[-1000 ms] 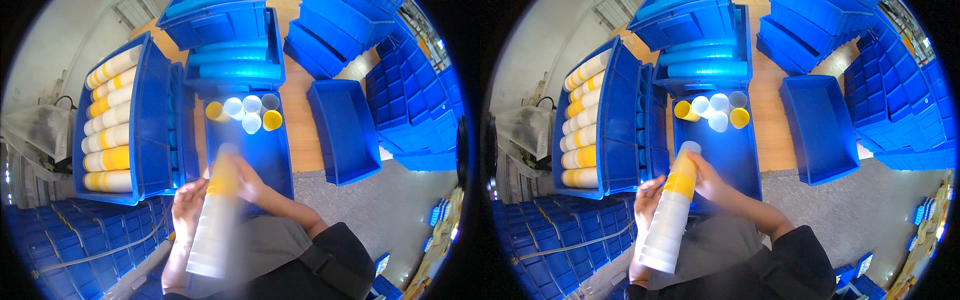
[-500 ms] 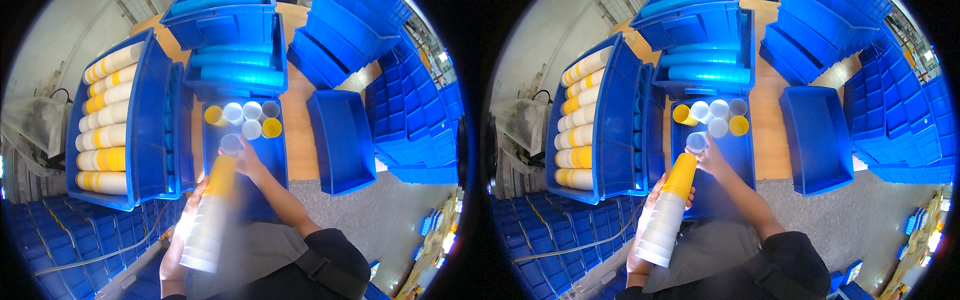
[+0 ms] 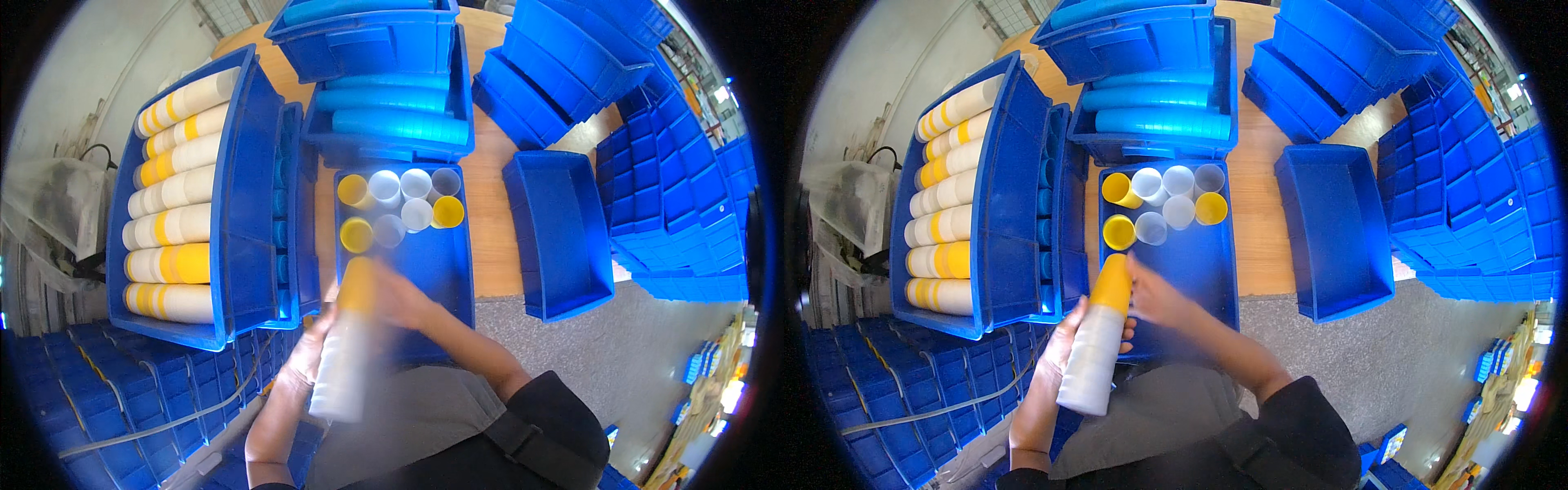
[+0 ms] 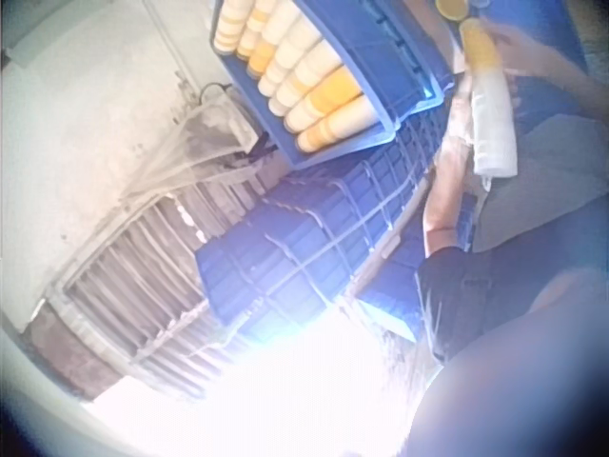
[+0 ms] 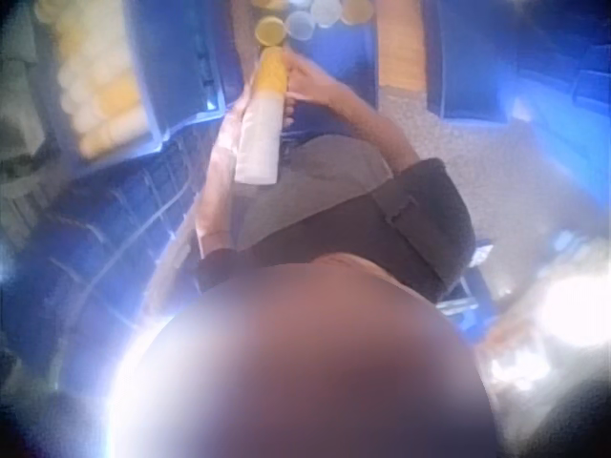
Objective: The person repeatedly picks up stacks of white and yellow plastic cups from a blue bin, separates them, and places individual cups into a second blue bin. The person continues this process, filling the second bin with cups.
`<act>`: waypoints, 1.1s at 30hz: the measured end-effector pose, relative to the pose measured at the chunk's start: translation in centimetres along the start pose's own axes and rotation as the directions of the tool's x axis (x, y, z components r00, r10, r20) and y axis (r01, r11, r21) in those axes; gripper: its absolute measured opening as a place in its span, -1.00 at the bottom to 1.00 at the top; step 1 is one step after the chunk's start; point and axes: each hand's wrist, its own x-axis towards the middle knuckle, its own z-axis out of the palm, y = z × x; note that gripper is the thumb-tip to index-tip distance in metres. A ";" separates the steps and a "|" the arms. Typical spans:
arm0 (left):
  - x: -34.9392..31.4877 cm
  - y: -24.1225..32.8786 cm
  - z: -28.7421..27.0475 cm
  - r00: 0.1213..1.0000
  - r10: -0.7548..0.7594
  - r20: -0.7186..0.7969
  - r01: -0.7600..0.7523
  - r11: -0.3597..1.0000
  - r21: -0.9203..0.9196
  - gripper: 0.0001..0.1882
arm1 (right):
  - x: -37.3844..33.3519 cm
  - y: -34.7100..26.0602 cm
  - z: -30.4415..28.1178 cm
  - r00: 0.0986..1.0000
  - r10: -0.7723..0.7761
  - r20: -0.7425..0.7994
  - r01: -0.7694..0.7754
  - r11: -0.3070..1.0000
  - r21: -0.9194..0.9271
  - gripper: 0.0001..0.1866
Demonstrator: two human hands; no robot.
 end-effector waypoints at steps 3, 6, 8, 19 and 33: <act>0.5 -0.6 0.5 0.995 -0.100 -0.014 0.101 0.987 0.127 -0.23 | -3.1 -0.4 -1.2 0.987 -0.149 -0.053 0.104 0.861 -0.498 -0.38; 1.2 -1.1 0.7 0.993 -0.117 -0.001 0.115 0.972 0.205 -0.22 | -5.1 -1.5 -2.3 0.869 -0.399 -0.293 0.251 0.865 -0.434 -0.40; 1.8 -1.2 0.5 0.990 -0.085 0.113 0.073 0.991 0.110 -0.22 | -5.6 -1.7 -2.6 0.906 -0.232 -0.353 0.306 0.937 0.169 -0.33; 1.2 -1.4 -1.4 0.998 -0.052 0.045 0.055 0.996 -0.068 -0.26 | 2.6 0.2 -5.8 0.960 -0.241 -0.145 0.261 0.956 0.137 -0.59; 1.1 -1.1 -2.0 0.999 -0.029 -0.041 0.035 0.984 0.176 -0.28 | -2.2 0.8 0.5 0.998 -0.045 -0.035 0.024 0.893 -0.449 -0.30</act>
